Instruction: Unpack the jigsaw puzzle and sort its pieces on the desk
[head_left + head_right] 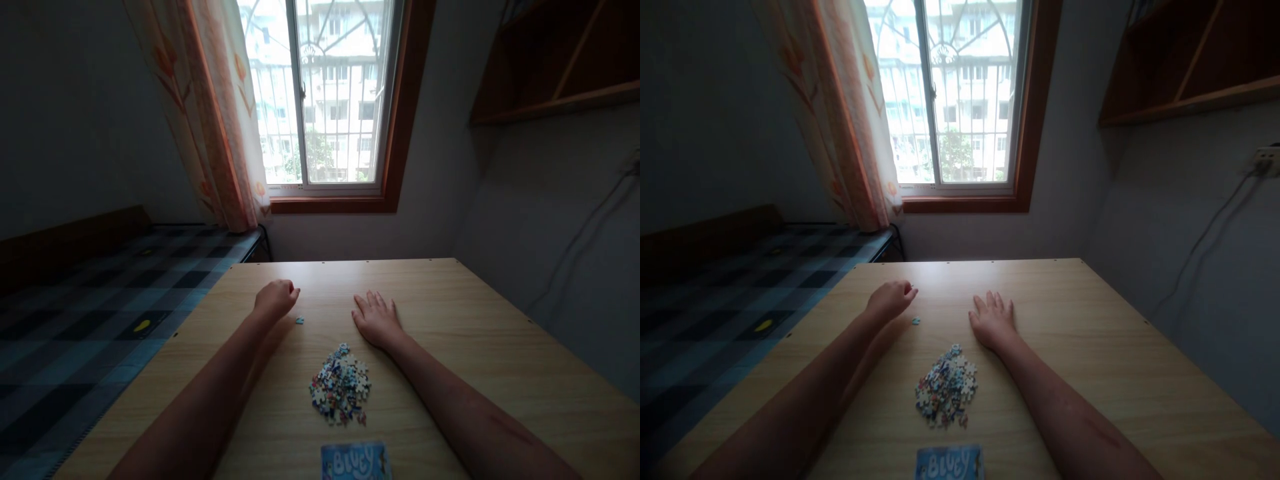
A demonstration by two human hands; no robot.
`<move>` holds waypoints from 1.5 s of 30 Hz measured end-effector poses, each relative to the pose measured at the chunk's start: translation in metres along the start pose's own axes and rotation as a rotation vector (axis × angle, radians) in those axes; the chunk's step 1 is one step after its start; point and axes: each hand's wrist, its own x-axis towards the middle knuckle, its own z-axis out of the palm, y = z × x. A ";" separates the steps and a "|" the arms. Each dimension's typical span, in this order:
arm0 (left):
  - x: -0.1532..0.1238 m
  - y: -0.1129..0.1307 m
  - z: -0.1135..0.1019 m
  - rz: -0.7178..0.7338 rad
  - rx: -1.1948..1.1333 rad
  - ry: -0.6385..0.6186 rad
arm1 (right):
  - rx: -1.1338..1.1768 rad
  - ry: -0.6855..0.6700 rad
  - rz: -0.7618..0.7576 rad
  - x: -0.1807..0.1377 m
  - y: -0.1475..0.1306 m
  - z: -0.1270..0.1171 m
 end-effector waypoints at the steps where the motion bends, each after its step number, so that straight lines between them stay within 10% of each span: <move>1: -0.002 0.002 -0.007 0.035 0.038 -0.110 | -0.001 -0.004 0.002 0.000 0.000 0.000; 4: -0.011 0.008 -0.021 0.136 0.109 -0.296 | -0.005 -0.005 0.006 0.000 -0.001 -0.001; 18: -0.034 0.026 -0.015 0.223 0.178 -0.362 | 0.016 0.019 -0.005 0.000 -0.001 0.000; 34: -0.028 0.036 0.004 0.207 0.106 -0.145 | -0.006 0.009 0.003 -0.002 -0.002 -0.003; 38: -0.020 0.015 0.015 0.300 -0.094 0.128 | 0.005 0.028 -0.007 -0.002 -0.001 -0.001; 45: 0.003 -0.038 0.035 -0.091 -0.210 0.344 | 0.021 0.053 -0.082 -0.002 0.001 -0.002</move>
